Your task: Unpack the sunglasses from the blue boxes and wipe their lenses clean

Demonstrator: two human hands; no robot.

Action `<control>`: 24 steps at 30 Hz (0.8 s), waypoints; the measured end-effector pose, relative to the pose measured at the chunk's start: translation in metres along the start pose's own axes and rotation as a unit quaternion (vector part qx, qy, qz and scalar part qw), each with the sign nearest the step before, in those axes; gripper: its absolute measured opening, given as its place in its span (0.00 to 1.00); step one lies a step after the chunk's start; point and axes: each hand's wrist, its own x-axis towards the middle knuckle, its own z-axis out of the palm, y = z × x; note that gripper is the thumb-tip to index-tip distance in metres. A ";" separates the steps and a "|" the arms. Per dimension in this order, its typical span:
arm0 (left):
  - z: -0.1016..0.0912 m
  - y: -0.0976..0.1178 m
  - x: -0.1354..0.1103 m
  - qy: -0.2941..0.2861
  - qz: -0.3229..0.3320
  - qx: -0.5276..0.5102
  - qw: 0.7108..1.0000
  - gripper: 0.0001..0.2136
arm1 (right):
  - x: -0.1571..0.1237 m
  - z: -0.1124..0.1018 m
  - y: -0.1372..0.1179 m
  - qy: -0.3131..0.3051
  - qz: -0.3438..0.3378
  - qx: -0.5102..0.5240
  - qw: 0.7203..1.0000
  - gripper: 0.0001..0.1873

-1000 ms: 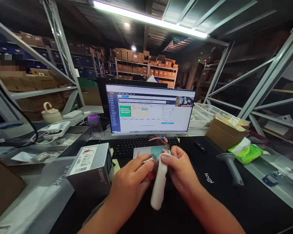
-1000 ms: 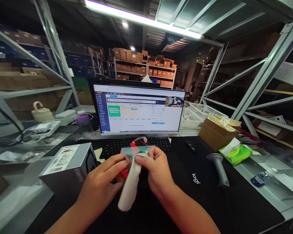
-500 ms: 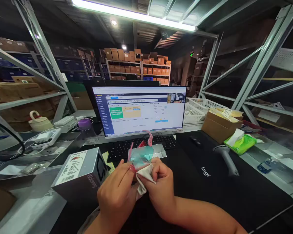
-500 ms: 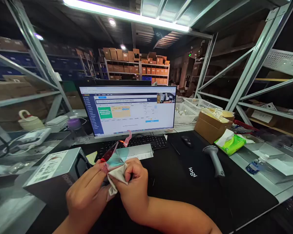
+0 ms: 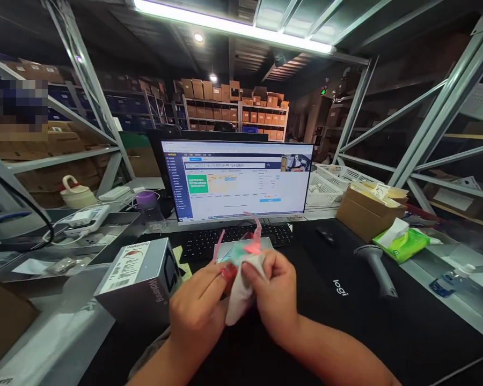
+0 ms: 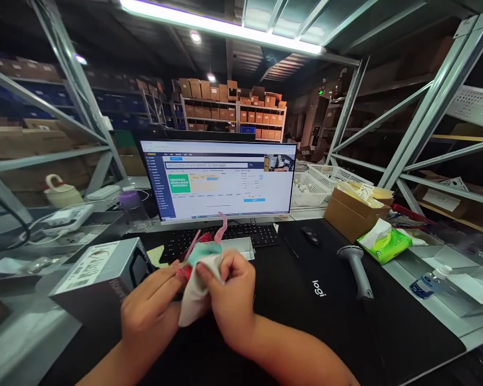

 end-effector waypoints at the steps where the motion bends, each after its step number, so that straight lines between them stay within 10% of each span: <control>1: -0.001 0.000 0.000 0.016 -0.001 0.009 1.000 0.10 | -0.007 0.002 0.004 0.000 -0.042 -0.038 0.998 0.27; 4: -0.002 -0.001 0.001 0.022 -0.013 0.032 0.999 0.11 | -0.015 0.004 0.007 -0.006 -0.098 -0.092 0.991 0.26; 16: -0.011 -0.032 0.019 -0.145 -0.033 -0.129 0.980 0.04 | 0.058 -0.039 -0.031 -0.104 0.174 0.072 0.977 0.35; 24: -0.026 -0.049 0.028 -0.233 -0.013 -0.174 0.957 0.09 | 0.087 -0.097 -0.056 -0.092 -0.062 -0.153 0.982 0.25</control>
